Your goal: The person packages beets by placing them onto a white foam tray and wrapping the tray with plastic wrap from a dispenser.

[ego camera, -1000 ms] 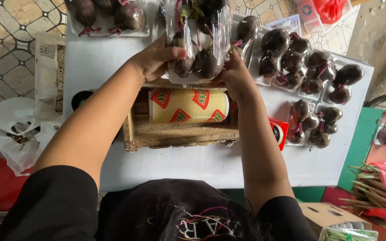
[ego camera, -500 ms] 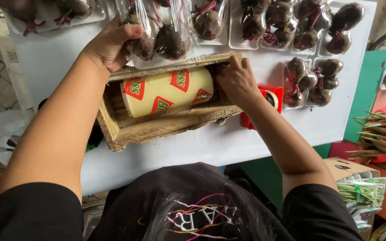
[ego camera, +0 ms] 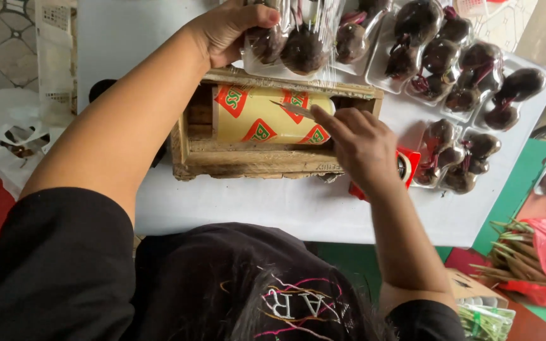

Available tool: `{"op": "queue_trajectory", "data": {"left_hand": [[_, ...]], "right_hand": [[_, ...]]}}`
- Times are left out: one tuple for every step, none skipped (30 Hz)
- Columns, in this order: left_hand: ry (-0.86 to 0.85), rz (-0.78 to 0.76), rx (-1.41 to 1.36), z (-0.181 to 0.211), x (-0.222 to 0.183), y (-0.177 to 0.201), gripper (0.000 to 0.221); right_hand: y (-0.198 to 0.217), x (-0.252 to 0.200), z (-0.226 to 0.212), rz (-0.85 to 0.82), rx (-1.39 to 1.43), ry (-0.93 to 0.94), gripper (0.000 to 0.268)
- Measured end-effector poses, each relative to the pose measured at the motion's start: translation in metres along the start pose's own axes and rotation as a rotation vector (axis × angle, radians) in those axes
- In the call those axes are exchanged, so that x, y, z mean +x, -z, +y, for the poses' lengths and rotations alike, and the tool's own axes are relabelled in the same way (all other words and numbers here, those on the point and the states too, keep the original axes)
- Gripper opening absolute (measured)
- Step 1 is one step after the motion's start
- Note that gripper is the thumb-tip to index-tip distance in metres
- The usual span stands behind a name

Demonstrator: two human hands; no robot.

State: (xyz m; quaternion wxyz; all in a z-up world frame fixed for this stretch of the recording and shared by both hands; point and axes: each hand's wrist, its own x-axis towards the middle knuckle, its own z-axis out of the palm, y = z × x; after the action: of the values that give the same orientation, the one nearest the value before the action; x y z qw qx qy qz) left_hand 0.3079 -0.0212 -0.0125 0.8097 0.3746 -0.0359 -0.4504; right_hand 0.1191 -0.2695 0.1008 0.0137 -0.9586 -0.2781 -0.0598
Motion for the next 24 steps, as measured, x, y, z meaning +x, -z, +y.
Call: {"op": "queue_trajectory", "data": {"left_hand": [[-0.028, -0.059, 0.022, 0.001, -0.001, -0.001, 0.060], [-0.034, -0.045, 0.021, 0.002, -0.002, -0.001, 0.060], [-0.005, -0.027, 0.002, 0.003, -0.002, -0.002, 0.058], [0.032, -0.016, -0.018, 0.002, 0.000, -0.004, 0.056], [0.034, -0.009, -0.020, 0.002, -0.004, -0.004, 0.056], [0.028, -0.009, -0.012, 0.004, -0.004, -0.005, 0.049], [0.023, -0.008, -0.005, 0.005, -0.003, -0.007, 0.043], [0.019, -0.014, -0.005, 0.005, -0.001, -0.006, 0.043], [0.009, -0.021, -0.009, 0.004, 0.001, -0.005, 0.044], [0.002, -0.020, -0.015, 0.002, 0.000, -0.002, 0.046], [0.001, -0.019, -0.016, 0.002, 0.000, -0.002, 0.046], [-0.004, -0.014, -0.011, 0.002, 0.000, -0.002, 0.044], [-0.009, -0.009, -0.007, 0.001, 0.000, -0.002, 0.041], [-0.006, -0.008, -0.010, 0.002, -0.001, -0.003, 0.041], [0.015, 0.011, 0.012, 0.002, -0.002, -0.004, 0.043], [0.033, 0.029, 0.037, 0.003, -0.003, -0.004, 0.045], [0.034, 0.030, 0.037, 0.001, -0.001, -0.002, 0.045], [0.034, 0.028, -0.010, -0.001, 0.001, -0.001, 0.039], [0.033, 0.026, -0.057, -0.003, 0.003, 0.001, 0.034], [0.033, 0.022, -0.058, -0.002, 0.002, 0.000, 0.034], [0.046, 0.009, -0.042, -0.001, 0.001, -0.001, 0.037], [0.058, -0.003, -0.026, 0.001, 0.000, -0.001, 0.040], [0.056, -0.006, -0.029, 0.001, 0.000, 0.000, 0.040], [0.054, -0.017, -0.012, 0.000, 0.000, 0.000, 0.046]], "right_hand": [[-0.019, 0.005, -0.009, 0.085, 0.030, 0.040, 0.070], [-0.027, 0.011, -0.013, 0.087, 0.039, 0.052, 0.070], [-0.036, 0.016, -0.017, 0.126, 0.036, 0.052, 0.064], [-0.044, 0.019, -0.022, 0.162, 0.032, 0.042, 0.057], [-0.048, 0.023, -0.026, 0.161, 0.039, 0.044, 0.057], [-0.051, 0.028, -0.027, 0.176, 0.020, 0.051, 0.056], [-0.053, 0.032, -0.028, 0.192, 0.001, 0.059, 0.055], [-0.054, 0.036, -0.029, 0.192, -0.006, 0.059, 0.055], [-0.055, 0.039, -0.031, 0.184, -0.006, 0.072, 0.057], [-0.057, 0.043, -0.035, 0.175, 0.003, 0.086, 0.059], [-0.059, 0.044, -0.036, 0.174, 0.003, 0.088, 0.059], [-0.061, 0.045, -0.037, 0.171, -0.037, 0.060, 0.067], [-0.063, 0.046, -0.038, 0.169, -0.077, 0.032, 0.075], [-0.063, 0.045, -0.036, 0.165, -0.074, 0.031, 0.075], [-0.063, 0.043, -0.035, 0.189, -0.088, 0.029, 0.076], [-0.063, 0.043, -0.032, 0.215, -0.104, 0.027, 0.076], [-0.060, 0.037, -0.028, 0.215, -0.102, 0.026, 0.076], [-0.057, 0.030, -0.023, 0.142, -0.159, -0.008, 0.073], [-0.053, 0.024, -0.018, 0.068, -0.215, -0.041, 0.071], [-0.053, 0.013, -0.005, 0.067, -0.218, -0.042, 0.071], [-0.053, 0.003, 0.007, 0.088, -0.258, -0.049, 0.065], [-0.054, -0.008, 0.020, 0.108, -0.298, -0.053, 0.059], [-0.046, -0.019, 0.030, 0.106, -0.301, -0.052, 0.059], [-0.039, -0.031, 0.040, 0.093, -0.328, -0.082, 0.051]]}}
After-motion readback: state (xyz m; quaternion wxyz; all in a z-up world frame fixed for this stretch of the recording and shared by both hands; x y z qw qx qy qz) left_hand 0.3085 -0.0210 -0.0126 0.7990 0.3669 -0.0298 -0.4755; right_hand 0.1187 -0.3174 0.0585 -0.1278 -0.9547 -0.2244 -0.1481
